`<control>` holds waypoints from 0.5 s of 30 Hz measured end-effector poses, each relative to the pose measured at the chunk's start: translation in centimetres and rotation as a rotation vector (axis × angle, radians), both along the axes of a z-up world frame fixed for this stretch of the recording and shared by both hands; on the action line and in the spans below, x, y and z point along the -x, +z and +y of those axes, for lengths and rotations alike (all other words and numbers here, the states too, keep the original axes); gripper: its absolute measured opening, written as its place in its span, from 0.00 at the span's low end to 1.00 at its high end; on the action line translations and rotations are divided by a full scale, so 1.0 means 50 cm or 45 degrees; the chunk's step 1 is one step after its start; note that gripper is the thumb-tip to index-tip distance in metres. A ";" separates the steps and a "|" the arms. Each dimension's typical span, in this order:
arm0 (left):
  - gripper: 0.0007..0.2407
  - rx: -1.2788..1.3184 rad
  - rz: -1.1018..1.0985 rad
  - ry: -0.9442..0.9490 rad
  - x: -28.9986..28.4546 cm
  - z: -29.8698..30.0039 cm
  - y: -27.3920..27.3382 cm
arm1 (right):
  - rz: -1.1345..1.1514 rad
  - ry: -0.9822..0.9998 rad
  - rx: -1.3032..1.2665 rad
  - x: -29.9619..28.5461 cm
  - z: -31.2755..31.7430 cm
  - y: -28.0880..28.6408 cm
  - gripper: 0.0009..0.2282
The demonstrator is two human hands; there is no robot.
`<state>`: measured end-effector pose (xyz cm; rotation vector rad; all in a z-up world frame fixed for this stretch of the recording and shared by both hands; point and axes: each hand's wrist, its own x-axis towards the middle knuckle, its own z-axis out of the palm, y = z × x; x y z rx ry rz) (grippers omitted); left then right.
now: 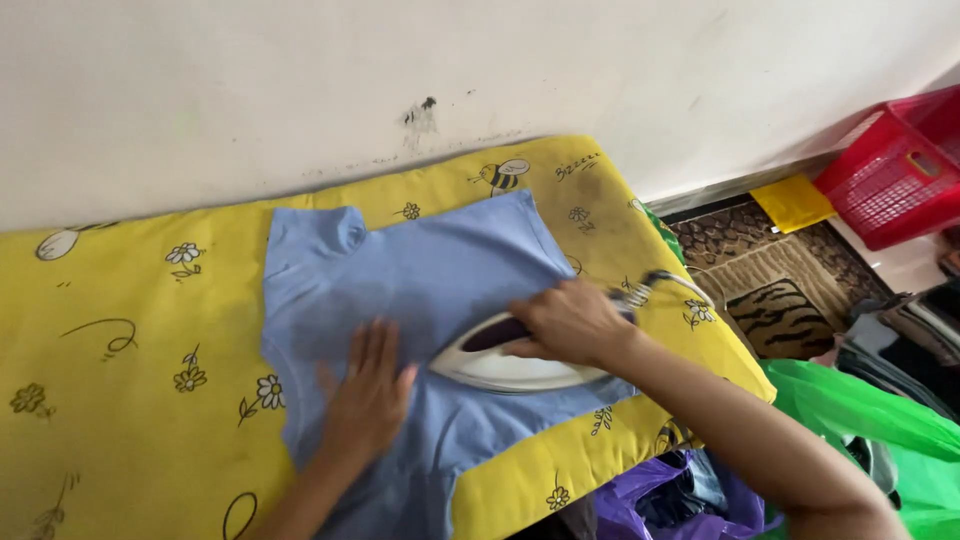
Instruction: The person irons a light blue t-shirt on a yellow patterned ironing board. They smooth the fabric, iron the sleeves and body, flip the shirt to iron the back, and finally fold the garment neatly.
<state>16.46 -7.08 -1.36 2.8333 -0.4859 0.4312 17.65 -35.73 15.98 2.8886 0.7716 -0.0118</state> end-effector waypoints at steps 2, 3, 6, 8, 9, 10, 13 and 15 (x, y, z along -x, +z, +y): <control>0.29 -0.188 0.369 0.103 0.096 0.067 0.017 | 0.116 0.258 0.206 -0.045 0.044 -0.043 0.27; 0.29 -0.196 0.369 0.105 0.111 0.087 0.017 | 0.116 0.260 0.197 -0.023 0.055 -0.034 0.27; 0.29 -0.281 0.361 0.177 0.152 0.130 0.006 | 0.071 0.463 0.035 0.047 0.056 -0.025 0.24; 0.30 -0.347 0.205 0.194 0.156 0.134 0.001 | 0.036 0.511 -0.052 0.100 0.006 -0.031 0.28; 0.30 -0.346 0.196 0.184 0.159 0.133 -0.005 | 0.028 0.500 -0.049 0.113 -0.035 -0.035 0.28; 0.30 -0.373 0.109 0.219 0.161 0.132 -0.011 | 0.116 0.353 0.055 0.128 -0.077 -0.040 0.27; 0.31 -0.410 0.019 0.272 0.157 0.131 -0.039 | 0.302 -0.205 0.237 0.134 -0.165 -0.010 0.23; 0.32 -0.427 0.023 0.297 0.154 0.130 -0.050 | 0.398 -0.609 0.305 0.105 -0.213 0.006 0.21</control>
